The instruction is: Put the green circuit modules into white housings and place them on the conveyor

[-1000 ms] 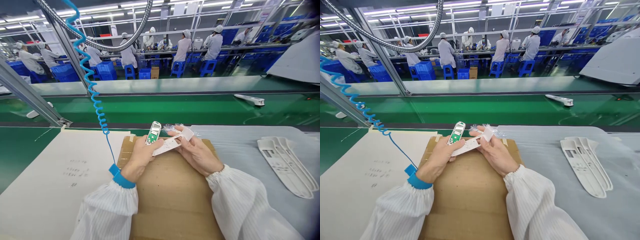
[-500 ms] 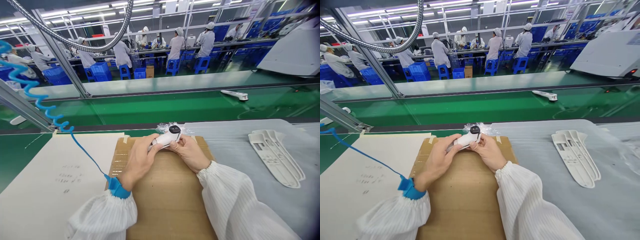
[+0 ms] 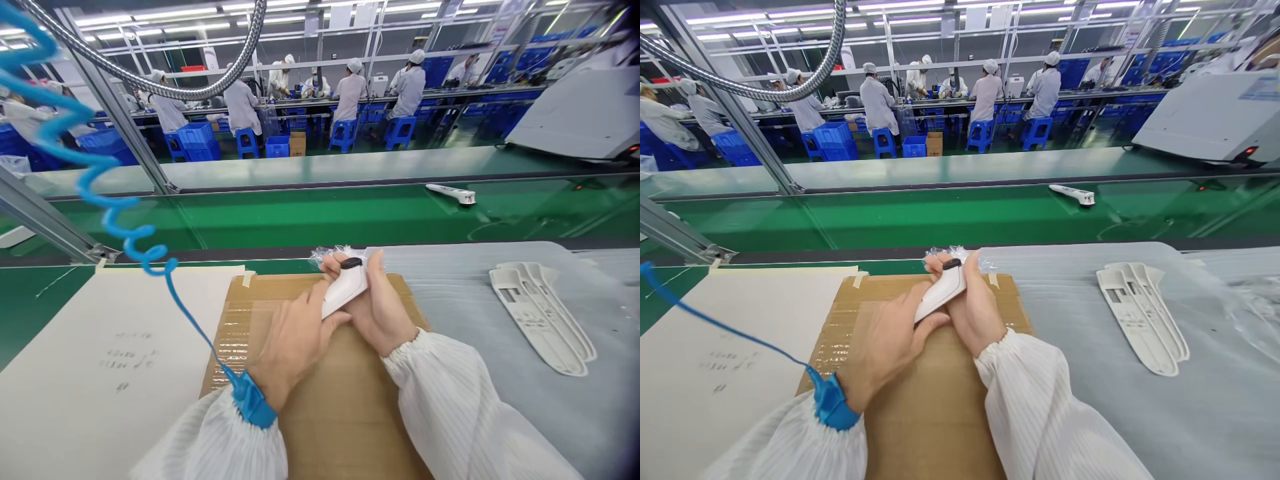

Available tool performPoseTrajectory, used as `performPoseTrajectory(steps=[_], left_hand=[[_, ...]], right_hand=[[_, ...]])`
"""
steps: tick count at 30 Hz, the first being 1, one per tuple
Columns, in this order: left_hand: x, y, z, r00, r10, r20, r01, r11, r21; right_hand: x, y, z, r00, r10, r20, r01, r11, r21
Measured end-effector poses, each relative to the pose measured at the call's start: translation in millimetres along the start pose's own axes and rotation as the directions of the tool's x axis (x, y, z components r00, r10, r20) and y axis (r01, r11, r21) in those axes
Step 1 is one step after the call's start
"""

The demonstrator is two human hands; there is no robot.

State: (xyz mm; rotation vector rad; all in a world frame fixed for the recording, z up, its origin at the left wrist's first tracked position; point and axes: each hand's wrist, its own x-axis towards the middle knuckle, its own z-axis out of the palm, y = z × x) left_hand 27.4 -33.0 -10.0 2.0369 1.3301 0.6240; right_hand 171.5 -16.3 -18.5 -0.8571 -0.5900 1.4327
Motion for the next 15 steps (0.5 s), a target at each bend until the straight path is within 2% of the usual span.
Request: performPoseTrajectory(steps=[1,3,6,8,11,15], left_hand=[[-2,0,4,0.999,-0.009,0.042,0.007,0.999,0.046],[-4,-1,11,0.994,-0.005,0.111,-0.005,0.995,0.095],[-4,-6,16,0.989,0.024,0.149,-0.028,0.999,0.026],[0,-10,10,0.989,0.010,0.148,0.002,0.997,-0.079],[8,-15,-8,0.996,-0.060,0.059,0.070,0.983,-0.172],[9,-10,-25,0.998,0.004,-0.065,-0.019,0.973,-0.230]], right_hand=[[-1,0,3,0.998,0.040,-0.049,-0.034,0.993,0.114],[-2,0,6,0.993,0.100,-0.068,-0.080,0.964,0.253],[-2,-3,3,0.991,0.134,-0.003,-0.127,0.943,0.309],[-2,-6,1,0.986,0.156,0.051,-0.164,0.946,0.279],[-3,-9,2,0.968,0.166,0.189,-0.199,0.965,0.172],[-8,-2,5,0.958,0.128,0.258,-0.160,0.981,0.105]])
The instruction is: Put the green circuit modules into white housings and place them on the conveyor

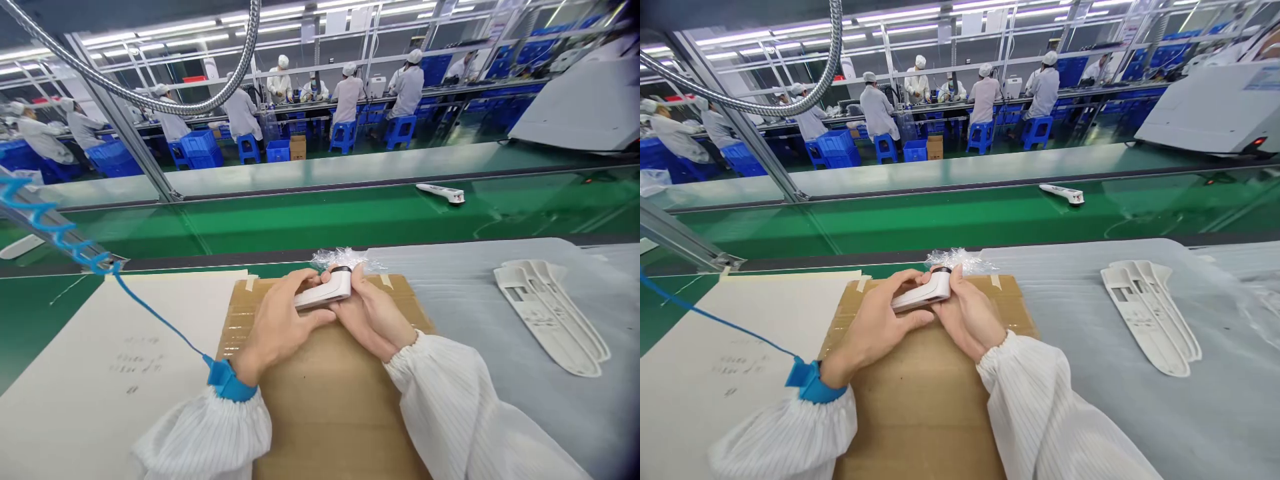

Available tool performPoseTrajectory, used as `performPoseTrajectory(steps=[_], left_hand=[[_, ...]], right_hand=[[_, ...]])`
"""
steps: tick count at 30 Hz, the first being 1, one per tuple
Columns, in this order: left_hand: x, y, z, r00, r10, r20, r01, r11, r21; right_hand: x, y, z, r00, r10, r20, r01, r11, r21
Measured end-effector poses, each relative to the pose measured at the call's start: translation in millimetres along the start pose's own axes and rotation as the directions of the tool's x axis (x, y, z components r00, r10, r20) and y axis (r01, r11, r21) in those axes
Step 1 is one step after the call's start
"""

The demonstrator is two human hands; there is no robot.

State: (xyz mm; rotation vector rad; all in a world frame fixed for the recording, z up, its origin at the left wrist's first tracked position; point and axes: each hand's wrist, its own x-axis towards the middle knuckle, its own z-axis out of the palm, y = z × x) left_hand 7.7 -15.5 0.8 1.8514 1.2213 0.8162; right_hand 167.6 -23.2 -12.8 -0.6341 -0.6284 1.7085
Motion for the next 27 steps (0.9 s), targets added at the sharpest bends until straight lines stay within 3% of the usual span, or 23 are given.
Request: performPoseTrajectory(steps=[5,10,14,17,20,23,27], left_hand=[[-11,17,18,0.984,0.095,-0.149,-0.079,0.991,0.112],[-10,21,27,0.975,0.138,-0.175,-0.111,0.982,0.155],[-4,7,20,0.986,0.094,-0.139,-0.072,0.985,0.159],[-2,-6,15,0.987,-0.010,-0.163,0.028,0.994,0.109],[1,-11,15,0.981,-0.180,-0.069,0.170,0.977,-0.127],[4,-8,16,0.950,-0.301,0.079,0.309,0.878,-0.365],[3,1,12,0.936,-0.273,0.223,0.350,0.793,-0.499]], right_hand=[[-4,16,2,1.000,0.007,-0.028,-0.008,1.000,-0.019],[-4,20,6,0.996,-0.024,-0.085,0.025,1.000,0.018],[0,11,4,0.995,0.014,-0.100,-0.014,1.000,-0.003],[4,2,-5,0.984,-0.064,-0.166,0.064,0.998,-0.007],[6,-2,-14,0.973,-0.110,-0.204,0.104,0.994,-0.044],[6,-1,-18,0.976,-0.111,-0.186,0.098,0.992,-0.078],[6,1,-16,0.975,-0.125,-0.182,0.110,0.990,-0.089]])
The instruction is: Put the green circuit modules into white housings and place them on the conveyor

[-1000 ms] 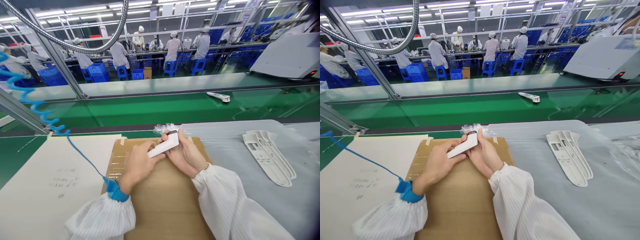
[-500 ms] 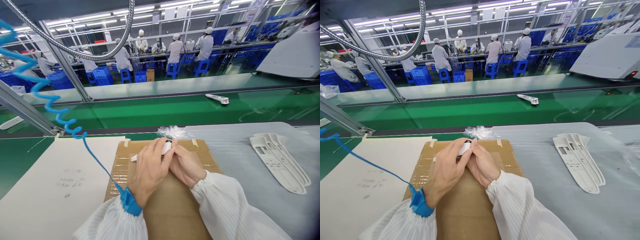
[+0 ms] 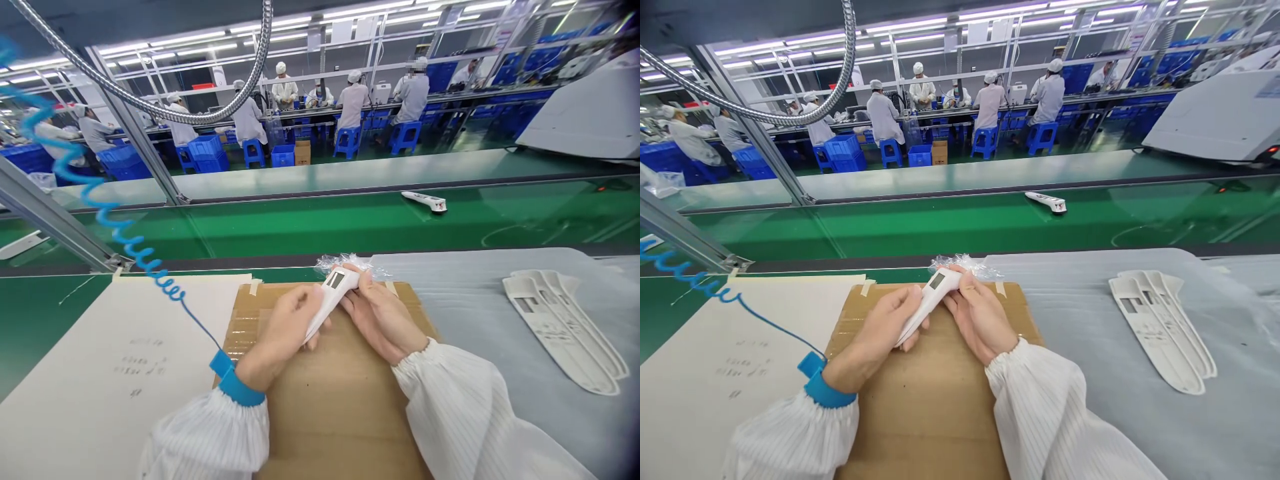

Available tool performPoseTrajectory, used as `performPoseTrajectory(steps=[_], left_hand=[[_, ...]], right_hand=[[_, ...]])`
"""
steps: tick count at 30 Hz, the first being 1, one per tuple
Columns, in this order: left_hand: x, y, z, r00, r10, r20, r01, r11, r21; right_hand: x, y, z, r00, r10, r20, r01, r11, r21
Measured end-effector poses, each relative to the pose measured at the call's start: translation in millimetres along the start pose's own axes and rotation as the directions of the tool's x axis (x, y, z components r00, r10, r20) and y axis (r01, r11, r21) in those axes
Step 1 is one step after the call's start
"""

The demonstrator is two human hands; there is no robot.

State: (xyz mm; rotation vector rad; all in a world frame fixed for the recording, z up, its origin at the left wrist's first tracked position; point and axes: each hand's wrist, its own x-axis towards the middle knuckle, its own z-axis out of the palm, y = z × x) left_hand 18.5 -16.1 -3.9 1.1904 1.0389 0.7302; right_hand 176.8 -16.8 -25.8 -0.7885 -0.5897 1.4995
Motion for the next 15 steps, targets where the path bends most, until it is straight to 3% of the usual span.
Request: performPoseTrajectory(steps=[2,4,6,8,10,12,15], left_hand=[[-2,1,0,0.995,0.040,0.087,-0.033,0.996,-0.079],[-1,0,-2,0.993,0.106,0.046,-0.100,0.987,-0.126],[5,-2,-11,0.970,0.193,-0.145,-0.205,0.976,-0.074],[17,-1,-28,0.902,0.253,-0.351,-0.236,0.967,0.092],[30,5,-54,0.833,0.245,-0.496,-0.122,0.956,0.267],[45,17,-84,0.821,0.160,-0.547,0.045,0.938,0.343],[67,42,-121,0.811,0.190,-0.553,0.067,0.909,0.411]], right_hand=[[0,1,2,1.000,0.007,0.005,-0.007,1.000,-0.021],[-1,1,2,1.000,0.015,-0.012,-0.016,0.999,-0.050],[-1,3,1,0.998,0.029,-0.060,-0.034,0.996,-0.077],[0,6,-2,0.994,0.041,-0.100,-0.051,0.993,-0.102],[1,8,-6,0.995,0.051,-0.085,-0.063,0.989,-0.134],[2,9,-9,0.997,0.055,-0.055,-0.063,0.984,-0.164],[2,9,-11,0.998,0.053,-0.042,-0.060,0.981,-0.185]])
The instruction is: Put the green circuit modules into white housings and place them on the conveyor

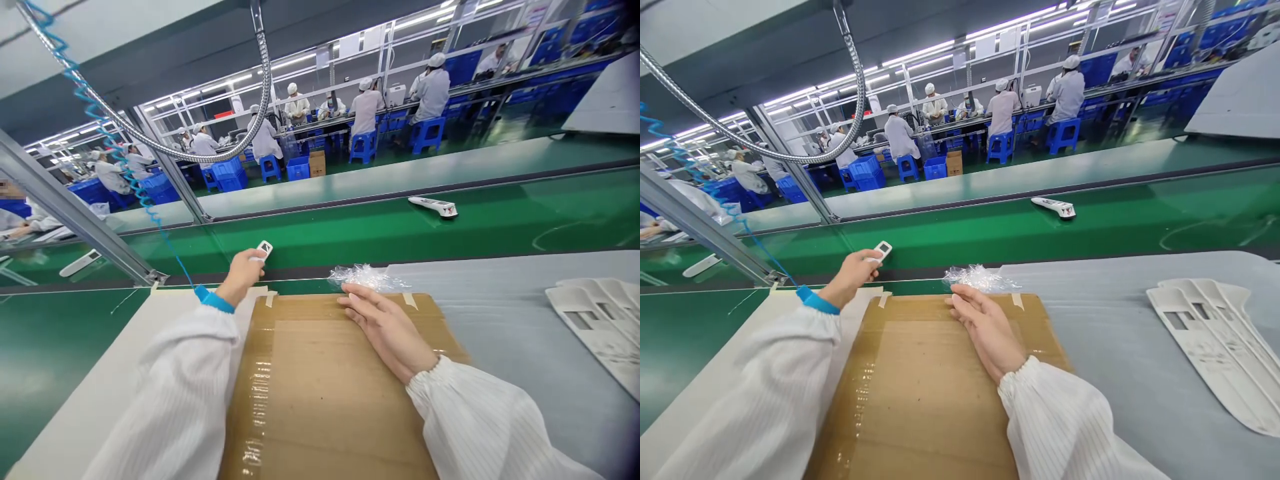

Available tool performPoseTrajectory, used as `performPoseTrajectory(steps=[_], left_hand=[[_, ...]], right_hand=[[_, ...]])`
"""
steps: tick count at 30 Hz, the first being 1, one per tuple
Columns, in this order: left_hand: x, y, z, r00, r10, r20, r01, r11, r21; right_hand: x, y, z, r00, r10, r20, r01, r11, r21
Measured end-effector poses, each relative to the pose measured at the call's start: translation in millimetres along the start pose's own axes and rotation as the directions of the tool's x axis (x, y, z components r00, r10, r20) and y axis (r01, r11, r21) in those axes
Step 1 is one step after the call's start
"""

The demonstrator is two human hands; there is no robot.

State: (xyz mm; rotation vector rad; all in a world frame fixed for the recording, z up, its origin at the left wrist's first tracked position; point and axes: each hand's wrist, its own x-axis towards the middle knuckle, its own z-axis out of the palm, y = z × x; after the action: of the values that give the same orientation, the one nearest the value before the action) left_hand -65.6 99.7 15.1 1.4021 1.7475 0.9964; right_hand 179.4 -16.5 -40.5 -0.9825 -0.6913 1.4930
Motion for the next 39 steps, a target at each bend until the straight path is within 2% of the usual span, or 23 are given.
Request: performPoseTrajectory(steps=[3,6,10,13,16,21,24,26,28,29,31,36,39], left_hand=[[36,9,-11,0.996,0.072,-0.044,-0.069,0.996,0.058],[61,10,-12,0.989,0.062,-0.132,-0.046,0.992,0.121],[67,4,-10,0.964,0.023,-0.263,0.019,0.988,0.156],[48,5,-6,0.955,0.009,-0.295,0.031,0.991,0.130],[11,9,6,0.967,0.019,-0.253,-0.001,0.997,0.071],[-66,2,50,0.980,0.174,-0.100,-0.173,0.985,0.026],[-102,-10,79,0.899,0.432,-0.072,-0.413,0.891,0.188],[-117,-16,91,0.812,0.582,0.049,-0.571,0.773,0.276],[-123,-20,95,0.731,0.660,0.171,-0.678,0.674,0.293],[-123,-22,93,0.710,0.676,0.200,-0.701,0.649,0.294],[-115,-24,85,0.729,0.669,0.141,-0.672,0.664,0.327],[-76,-37,49,0.819,0.545,-0.182,-0.440,0.798,0.411],[-68,-42,42,0.851,0.467,-0.242,-0.338,0.838,0.427]], right_hand=[[0,-1,0,1.000,0.016,0.010,-0.016,1.000,0.001],[-1,-3,0,0.999,0.035,0.002,-0.035,0.999,0.009],[0,-4,0,0.999,0.047,-0.014,-0.046,0.999,0.022],[2,-2,-1,0.999,0.046,-0.008,-0.046,0.998,0.031],[3,0,-3,1.000,0.028,-0.010,-0.028,0.999,0.030],[5,4,-6,1.000,-0.005,-0.009,0.005,1.000,0.014],[5,4,-7,1.000,-0.020,0.009,0.019,1.000,0.010],[4,2,-8,0.999,-0.017,0.034,0.017,1.000,0.002],[4,1,-10,0.998,0.000,0.061,0.000,1.000,-0.009],[4,0,-10,0.998,0.007,0.064,-0.006,1.000,-0.012],[4,-1,-11,0.999,0.011,0.048,-0.011,1.000,-0.015],[1,-5,-7,1.000,0.025,0.005,-0.025,1.000,-0.006],[-1,-7,-4,1.000,0.026,-0.012,-0.026,1.000,-0.006]])
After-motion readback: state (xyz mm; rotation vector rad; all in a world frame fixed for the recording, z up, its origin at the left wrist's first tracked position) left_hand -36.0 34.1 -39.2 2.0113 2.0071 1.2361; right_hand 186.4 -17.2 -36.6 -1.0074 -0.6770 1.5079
